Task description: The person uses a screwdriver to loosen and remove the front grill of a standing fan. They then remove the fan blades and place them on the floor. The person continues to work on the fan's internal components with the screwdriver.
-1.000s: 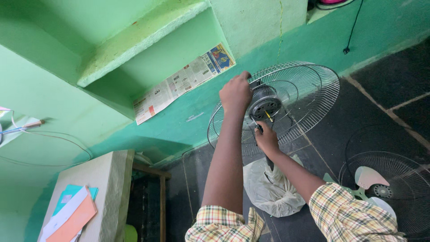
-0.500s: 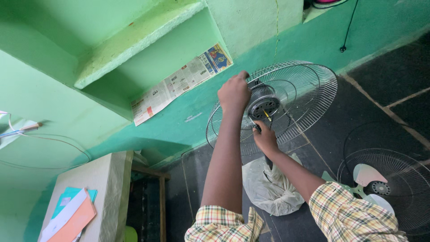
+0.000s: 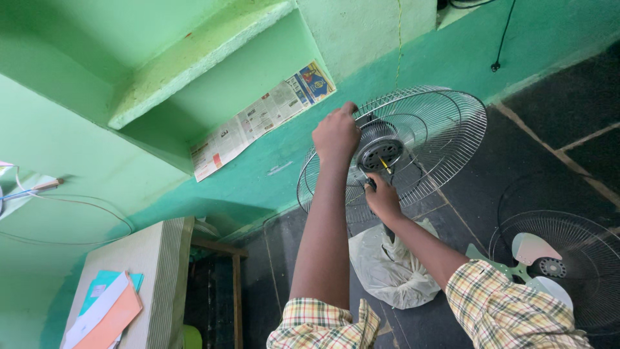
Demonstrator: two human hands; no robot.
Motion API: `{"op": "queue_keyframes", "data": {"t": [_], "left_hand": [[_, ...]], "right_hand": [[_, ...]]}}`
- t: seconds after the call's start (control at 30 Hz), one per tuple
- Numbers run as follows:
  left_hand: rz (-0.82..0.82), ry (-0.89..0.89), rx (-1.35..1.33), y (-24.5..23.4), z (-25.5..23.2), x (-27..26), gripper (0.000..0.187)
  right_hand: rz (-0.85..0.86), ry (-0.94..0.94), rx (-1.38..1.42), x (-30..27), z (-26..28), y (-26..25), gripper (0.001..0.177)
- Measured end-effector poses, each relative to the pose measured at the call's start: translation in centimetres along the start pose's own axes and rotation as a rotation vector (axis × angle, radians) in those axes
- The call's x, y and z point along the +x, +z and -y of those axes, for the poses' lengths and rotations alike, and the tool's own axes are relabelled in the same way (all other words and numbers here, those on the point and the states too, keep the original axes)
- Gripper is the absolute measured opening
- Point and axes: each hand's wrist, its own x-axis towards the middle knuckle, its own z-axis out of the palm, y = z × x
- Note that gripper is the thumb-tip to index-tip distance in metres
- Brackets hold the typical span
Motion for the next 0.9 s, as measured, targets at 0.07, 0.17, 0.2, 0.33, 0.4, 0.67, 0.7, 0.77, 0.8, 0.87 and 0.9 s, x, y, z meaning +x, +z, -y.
{"op": "queue_keyframes", "data": {"t": [0.07, 0.17, 0.2, 0.33, 0.4, 0.67, 0.7, 0.77, 0.8, 0.87, 0.9], "left_hand": [[0.003, -0.004, -0.004, 0.1, 0.0, 0.0, 0.028], [0.004, -0.015, -0.009, -0.2, -0.1, 0.0, 0.028], [0.008, -0.020, -0.011, -0.3, -0.2, 0.0, 0.029], [0.016, -0.024, -0.011, -0.5, -0.3, -0.3, 0.030], [0.003, -0.010, -0.018, -0.5, -0.3, -0.3, 0.030], [0.002, -0.035, -0.029, -0.3, -0.2, -0.7, 0.029], [-0.008, -0.028, -0.022, -0.3, -0.2, -0.8, 0.029], [-0.031, -0.012, -0.024, -0.2, 0.0, -0.9, 0.029], [-0.045, -0.004, -0.032, -0.2, 0.1, -0.9, 0.029], [-0.054, 0.001, -0.040, -0.1, 0.3, -1.2, 0.030], [-0.053, 0.004, -0.038, -0.1, 0.3, -1.2, 0.029]], "right_hand": [[0.006, 0.039, -0.014, -0.1, -0.1, -0.1, 0.035], [0.006, 0.058, -0.009, 0.0, 0.6, -0.4, 0.036], [-0.003, 0.035, -0.008, 0.1, 0.9, -0.5, 0.036], [0.114, 0.185, 0.002, 0.0, 1.5, -1.0, 0.039], [0.110, 0.194, -0.001, 0.1, 1.1, -0.7, 0.039], [0.187, 0.762, 0.725, 2.1, -4.7, 4.4, 0.050], [0.289, 0.829, 0.871, 2.3, -5.7, 4.8, 0.054], [0.343, 0.809, 0.913, 2.4, -7.0, 5.7, 0.058], [0.293, 0.726, 0.810, 2.2, -7.3, 6.0, 0.059], [0.173, 0.528, 0.530, 1.8, -7.5, 6.1, 0.061], [0.102, 0.407, 0.358, 1.6, -7.3, 5.9, 0.062]]}}
